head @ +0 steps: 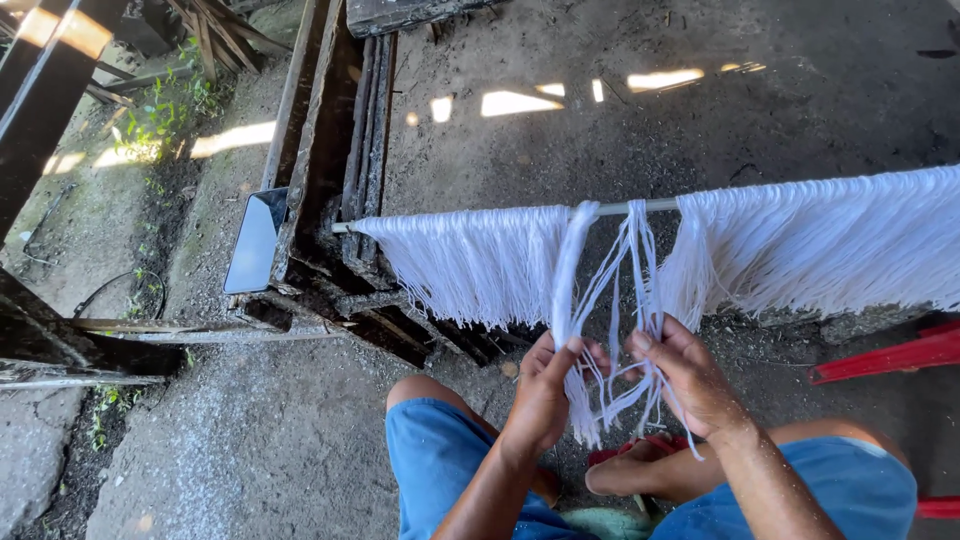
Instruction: Organizing and spreading bundles of white threads along a horizontal rod in a workshop setting.
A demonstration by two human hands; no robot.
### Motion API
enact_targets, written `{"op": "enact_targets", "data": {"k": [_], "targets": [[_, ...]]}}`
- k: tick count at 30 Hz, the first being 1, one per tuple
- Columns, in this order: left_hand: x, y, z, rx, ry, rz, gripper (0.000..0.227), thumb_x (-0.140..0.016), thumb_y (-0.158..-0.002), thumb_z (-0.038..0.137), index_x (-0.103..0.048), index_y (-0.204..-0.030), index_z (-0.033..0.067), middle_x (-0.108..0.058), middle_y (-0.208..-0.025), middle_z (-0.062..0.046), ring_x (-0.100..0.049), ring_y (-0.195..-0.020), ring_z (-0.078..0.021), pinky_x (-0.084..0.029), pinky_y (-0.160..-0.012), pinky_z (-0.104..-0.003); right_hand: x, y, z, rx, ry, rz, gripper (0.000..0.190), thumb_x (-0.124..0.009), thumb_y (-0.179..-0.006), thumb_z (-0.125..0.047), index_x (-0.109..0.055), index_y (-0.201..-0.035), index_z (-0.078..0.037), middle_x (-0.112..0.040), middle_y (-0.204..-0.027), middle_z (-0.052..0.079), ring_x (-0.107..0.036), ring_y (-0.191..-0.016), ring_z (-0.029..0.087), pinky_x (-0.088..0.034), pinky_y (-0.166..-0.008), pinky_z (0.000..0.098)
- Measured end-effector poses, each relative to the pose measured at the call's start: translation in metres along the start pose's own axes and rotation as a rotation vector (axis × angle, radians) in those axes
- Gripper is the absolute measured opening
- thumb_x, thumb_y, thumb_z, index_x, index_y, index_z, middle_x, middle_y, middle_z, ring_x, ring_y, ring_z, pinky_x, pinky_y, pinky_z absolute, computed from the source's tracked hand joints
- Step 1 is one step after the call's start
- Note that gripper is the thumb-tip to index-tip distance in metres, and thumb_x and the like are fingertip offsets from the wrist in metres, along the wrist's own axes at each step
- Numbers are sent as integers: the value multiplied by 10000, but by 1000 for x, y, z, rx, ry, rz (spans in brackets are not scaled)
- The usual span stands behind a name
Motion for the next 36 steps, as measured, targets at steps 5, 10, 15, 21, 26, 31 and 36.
{"op": "enact_targets", "data": {"k": [5,10,15,21,26,31,36], "targets": [[-4,10,-3,51,163,-113,160,-631,-1067,177,-533,-999,71,-618,-694,-55,-533,-518,-119,-545,-556,-309,37,-18,0,91,434,92,158,-581,-1018,-172,-659,-1139,-106,-618,-764,72,-570,-598,188,-452,-628,331],[-10,17,-4,233,163,-154,184,-611,-1086,177,-469,-1014,84,-546,-602,-60,-376,-328,-86,-314,-307,-211,25,-23,-16,218,1099,121,278,-417,-1085,-214,-603,-1290,-191,-540,-612,115,-354,-469,264,-313,-526,408],[-1,13,-3,84,-279,-88,234,-668,-1038,298,-604,-1092,79,-637,-804,-59,-600,-627,-136,-504,-557,-282,-10,-3,-4,51,280,-62,374,-512,-1052,-216,-731,-1301,-44,-608,-776,21,-570,-730,128,-496,-672,293],[-10,7,-3,-91,-354,-88,149,-697,-1018,238,-671,-1052,95,-668,-959,-5,-618,-896,-118,-525,-832,-311,-30,12,-11,150,368,76,185,-680,-960,-179,-775,-989,-22,-595,-647,42,-526,-607,113,-430,-581,252],[-9,8,-9,-65,-525,-31,240,-643,-1036,362,-605,-940,146,-489,-789,39,-402,-707,-90,-360,-657,-316,-25,15,-12,80,554,146,195,-676,-967,-254,-729,-904,-78,-544,-551,28,-454,-476,113,-368,-447,290],[-5,13,-12,-64,-532,-39,285,-599,-1050,413,-578,-953,146,-562,-805,18,-498,-733,-123,-417,-704,-347,2,10,5,122,783,167,268,-603,-985,-289,-783,-1090,-120,-797,-822,16,-576,-556,123,-442,-502,301],[-2,8,-22,-39,-532,58,283,-670,-1003,413,-611,-998,137,-529,-810,20,-462,-729,-113,-406,-653,-356,-5,19,4,314,1196,303,116,-651,-987,-223,-616,-977,-114,-699,-657,79,-602,-446,240,-392,-422,411]]}}
Point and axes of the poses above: each hand's wrist, its own y-axis away from the middle knuckle, its own x-axis out of the back of the hand, z = x × y, the point moved 3 cm from there along -y, towards the middle knuckle
